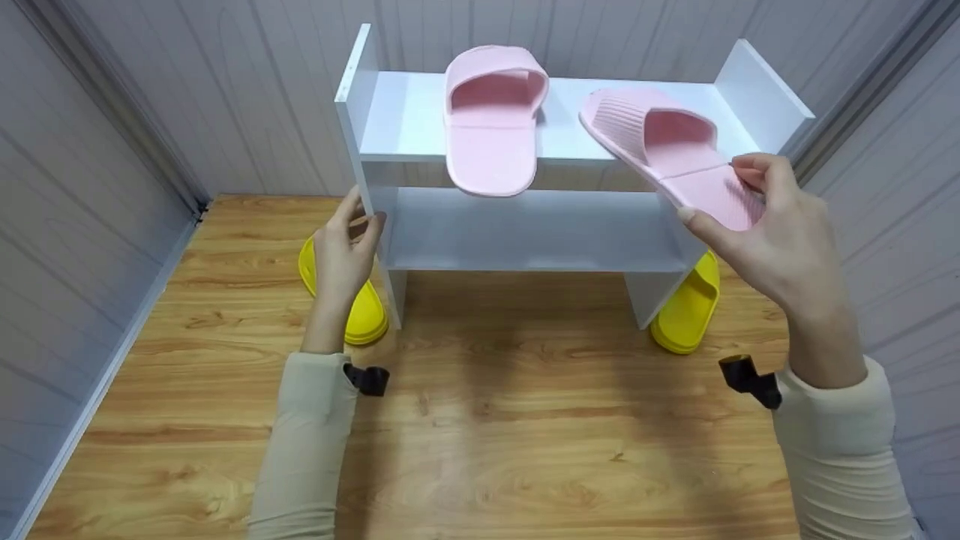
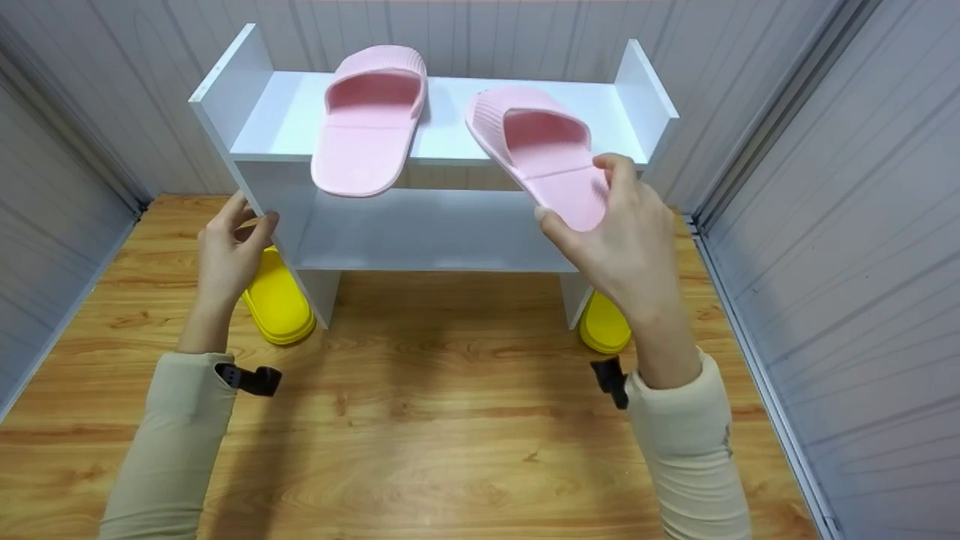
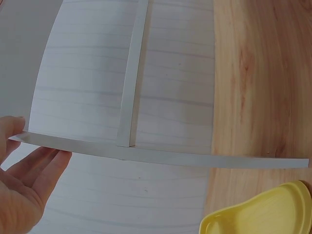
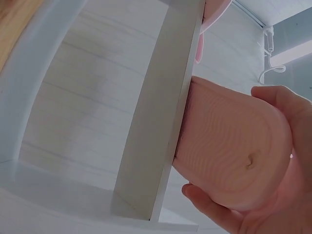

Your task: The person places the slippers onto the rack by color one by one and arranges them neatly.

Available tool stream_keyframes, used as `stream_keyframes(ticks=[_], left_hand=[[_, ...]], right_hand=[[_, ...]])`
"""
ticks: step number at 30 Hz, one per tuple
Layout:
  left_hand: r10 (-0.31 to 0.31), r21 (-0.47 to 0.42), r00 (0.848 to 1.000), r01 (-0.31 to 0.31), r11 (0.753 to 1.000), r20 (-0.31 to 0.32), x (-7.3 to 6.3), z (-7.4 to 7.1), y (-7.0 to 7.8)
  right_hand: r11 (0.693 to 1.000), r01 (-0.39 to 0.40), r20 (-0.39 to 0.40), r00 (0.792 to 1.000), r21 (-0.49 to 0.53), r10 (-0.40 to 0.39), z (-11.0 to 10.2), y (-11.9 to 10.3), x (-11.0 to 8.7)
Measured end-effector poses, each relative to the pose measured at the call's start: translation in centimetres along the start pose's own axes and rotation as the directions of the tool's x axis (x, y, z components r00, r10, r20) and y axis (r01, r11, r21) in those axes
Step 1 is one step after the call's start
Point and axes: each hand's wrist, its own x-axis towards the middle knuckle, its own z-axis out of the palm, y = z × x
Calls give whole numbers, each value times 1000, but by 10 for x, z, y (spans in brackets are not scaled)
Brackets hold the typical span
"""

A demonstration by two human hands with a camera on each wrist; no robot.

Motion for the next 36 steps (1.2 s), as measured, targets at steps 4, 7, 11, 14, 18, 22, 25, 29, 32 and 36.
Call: stream_keyframes(ticks=[4,7,11,14,18,22,25,29,32,36], left_hand=[[1,-5,1000,-1,1000,-1,0,0,-1],[1,-10,1000,-1,1000,-3,1,0,-1],[1,-18,1000,-1,1000,-6,0,-1,-1],[6,-24,1000,-7,1000,-12,0,-2,-2],[4,-17,1000,-4,1000,-15,0,-3,-3],[23,-9,999,-23,1000,-24,0,-5,-4],[43,-8,998,-43,999,-35,-1,-6,-4],[42,-10,998,-42,999,-39,-1,-6,-4],[40,-16,998,-41,999,-39,-1,-5,-4],[43,-23,998,-44,999,-37,-1,-5,-3]], right_hand=[[999,-23,24,999,-26,23,5,-5,9],[998,-34,34,999,-47,36,8,-8,14],[996,-56,46,997,-71,59,12,-12,21],[994,-79,52,995,-81,83,15,-14,26],[992,-97,55,993,-80,102,19,-16,31],[994,-92,54,994,-65,96,22,-18,35],[996,-83,79,993,-39,86,22,-18,36],[998,-48,152,988,34,42,21,-15,34],[993,-17,202,979,116,-7,21,-10,31],[978,8,209,977,208,-52,24,-4,28]])
